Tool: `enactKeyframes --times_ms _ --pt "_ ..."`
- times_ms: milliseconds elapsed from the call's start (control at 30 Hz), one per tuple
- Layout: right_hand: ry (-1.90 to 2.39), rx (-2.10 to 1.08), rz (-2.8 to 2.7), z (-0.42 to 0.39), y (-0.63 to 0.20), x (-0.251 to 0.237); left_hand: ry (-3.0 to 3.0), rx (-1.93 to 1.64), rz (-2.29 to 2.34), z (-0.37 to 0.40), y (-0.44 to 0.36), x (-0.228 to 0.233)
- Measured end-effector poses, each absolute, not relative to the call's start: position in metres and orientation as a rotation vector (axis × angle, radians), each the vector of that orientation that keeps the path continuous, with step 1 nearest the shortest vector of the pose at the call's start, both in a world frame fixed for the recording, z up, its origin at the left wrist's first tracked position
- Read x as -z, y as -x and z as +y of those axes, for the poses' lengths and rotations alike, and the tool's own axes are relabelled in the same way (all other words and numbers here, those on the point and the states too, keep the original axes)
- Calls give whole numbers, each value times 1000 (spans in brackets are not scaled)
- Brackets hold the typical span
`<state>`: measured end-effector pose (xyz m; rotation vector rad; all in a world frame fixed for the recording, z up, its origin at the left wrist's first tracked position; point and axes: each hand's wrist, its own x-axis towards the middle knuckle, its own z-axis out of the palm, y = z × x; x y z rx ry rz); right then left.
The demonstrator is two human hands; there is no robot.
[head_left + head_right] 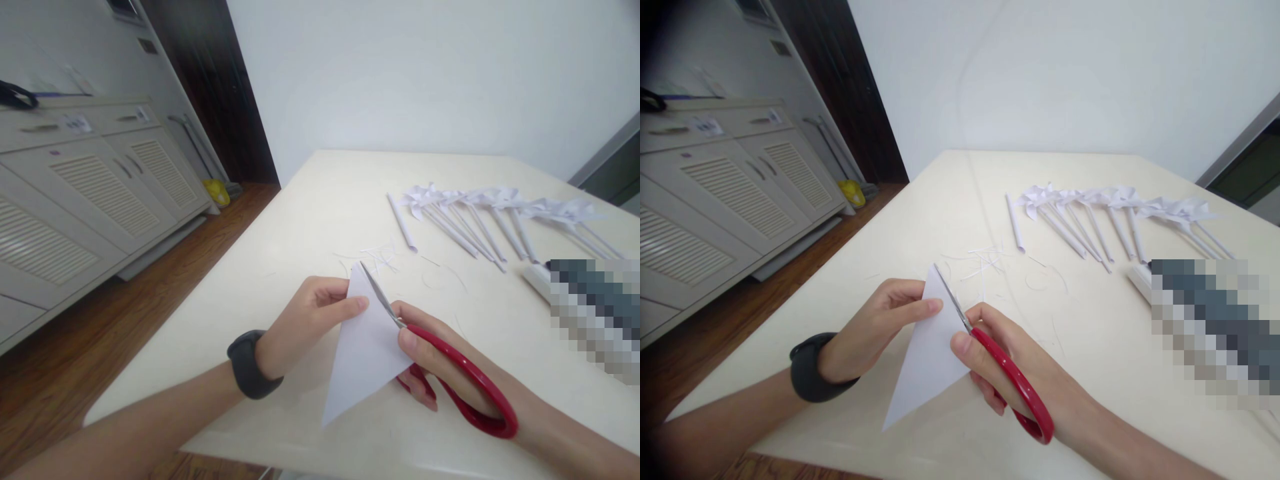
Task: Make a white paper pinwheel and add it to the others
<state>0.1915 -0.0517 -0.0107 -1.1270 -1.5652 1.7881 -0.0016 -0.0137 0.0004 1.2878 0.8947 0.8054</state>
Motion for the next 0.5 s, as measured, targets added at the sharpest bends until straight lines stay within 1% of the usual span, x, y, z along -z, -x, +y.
enactKeyframes --times_ms 500 --pt "1114 -1760 -1601 -51 -190 16 -1292 -805 910 -13 3 1"
